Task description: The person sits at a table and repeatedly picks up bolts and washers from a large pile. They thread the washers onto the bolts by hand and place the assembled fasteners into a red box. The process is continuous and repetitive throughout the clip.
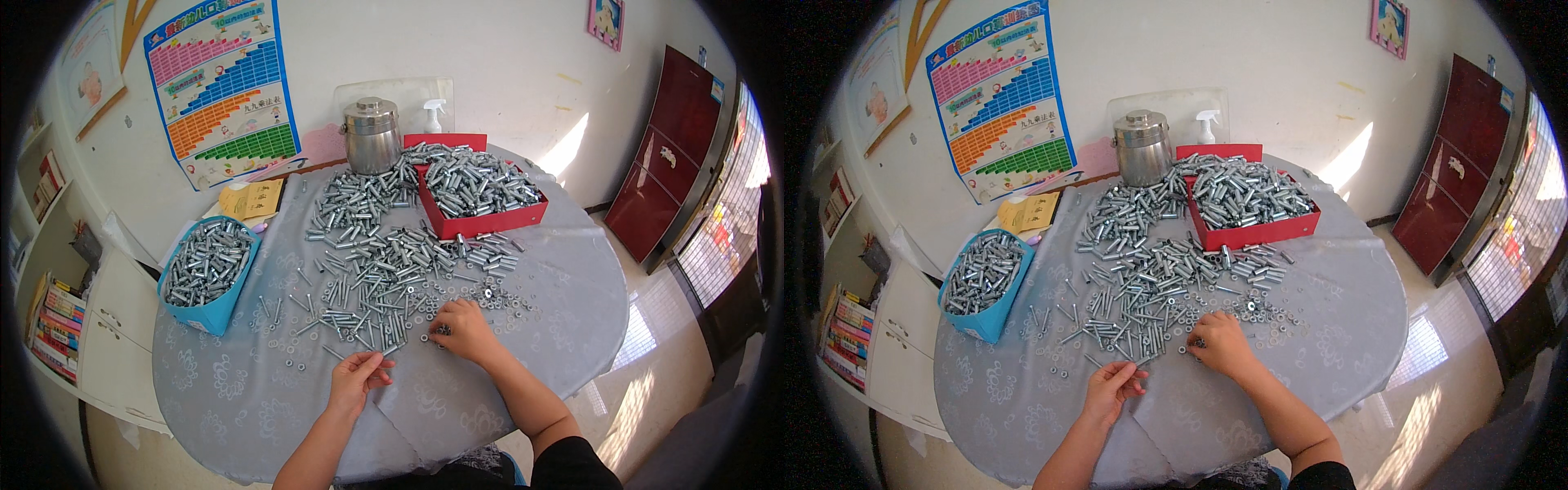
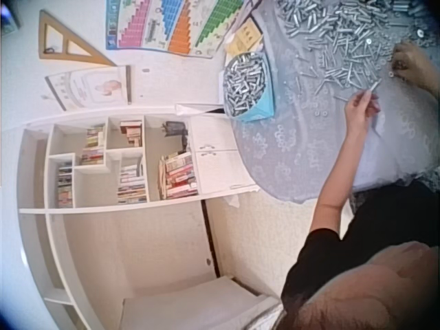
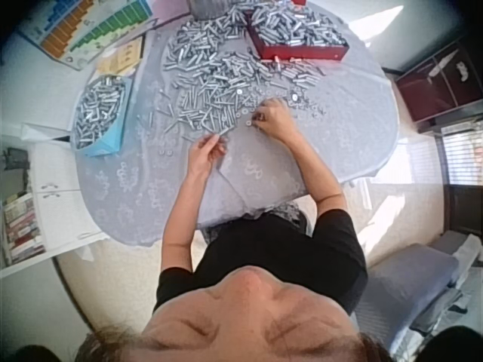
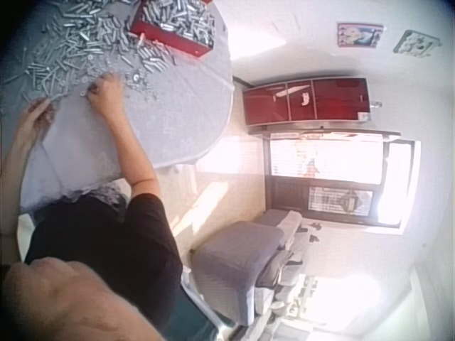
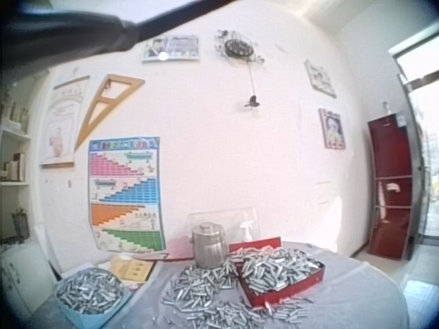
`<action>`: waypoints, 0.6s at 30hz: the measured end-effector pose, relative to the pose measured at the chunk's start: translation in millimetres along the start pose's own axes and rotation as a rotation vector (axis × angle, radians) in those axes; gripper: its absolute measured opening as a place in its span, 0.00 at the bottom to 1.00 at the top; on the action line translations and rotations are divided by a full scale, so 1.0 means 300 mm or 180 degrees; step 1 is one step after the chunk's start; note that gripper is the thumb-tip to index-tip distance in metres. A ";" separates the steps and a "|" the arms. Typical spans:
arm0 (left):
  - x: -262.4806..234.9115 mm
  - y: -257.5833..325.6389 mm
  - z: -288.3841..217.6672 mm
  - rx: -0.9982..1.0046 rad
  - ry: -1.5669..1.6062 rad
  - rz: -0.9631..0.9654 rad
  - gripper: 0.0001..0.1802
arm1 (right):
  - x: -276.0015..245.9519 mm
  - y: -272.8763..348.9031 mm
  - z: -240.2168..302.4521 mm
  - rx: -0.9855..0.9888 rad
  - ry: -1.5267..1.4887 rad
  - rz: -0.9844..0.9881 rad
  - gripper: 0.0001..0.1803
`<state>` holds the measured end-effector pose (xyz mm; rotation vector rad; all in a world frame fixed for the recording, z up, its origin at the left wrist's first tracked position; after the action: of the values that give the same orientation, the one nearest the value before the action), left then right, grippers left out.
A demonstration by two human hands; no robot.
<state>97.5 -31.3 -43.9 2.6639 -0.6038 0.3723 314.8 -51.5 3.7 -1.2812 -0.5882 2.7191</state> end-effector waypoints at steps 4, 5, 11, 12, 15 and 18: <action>-0.001 0.005 -0.001 0.0008 0.0021 0.0001 0.08 | 0.002 -0.008 0.017 0.0880 -0.1245 0.0121 0.06; 0.002 0.005 -0.003 -0.0004 0.0007 0.0001 0.08 | 0.012 -0.005 0.016 0.1325 -0.1905 0.0144 0.06; 0.004 0.001 0.004 -0.0047 -0.0104 0.0100 0.08 | 0.120 0.011 0.019 0.1259 -0.3763 0.0672 0.08; 0.004 0.001 0.006 -0.0046 -0.0107 0.0122 0.08 | 0.122 0.012 0.019 0.1302 -0.3755 0.0651 0.08; 0.007 0.002 0.007 -0.0055 -0.0060 0.0190 0.08 | 0.124 0.014 0.019 0.1409 -0.3767 0.0605 0.09; 0.006 0.000 0.010 -0.0098 0.0013 0.0251 0.08 | 0.126 0.016 0.021 0.1429 -0.3794 0.0592 0.10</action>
<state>99.7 -33.2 -45.9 2.6150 -0.7090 0.3874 286.0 -49.1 -21.9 0.4921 0.1526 3.2299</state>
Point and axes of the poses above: each hand's wrist, its own y-axis away from the middle knuckle, its own x-axis out of the palm, z = x × y, the point moved 4 cm from there along -y, towards the middle knuckle, and after that the axes turned 13 degrees about -y, right-handed, at the moved point
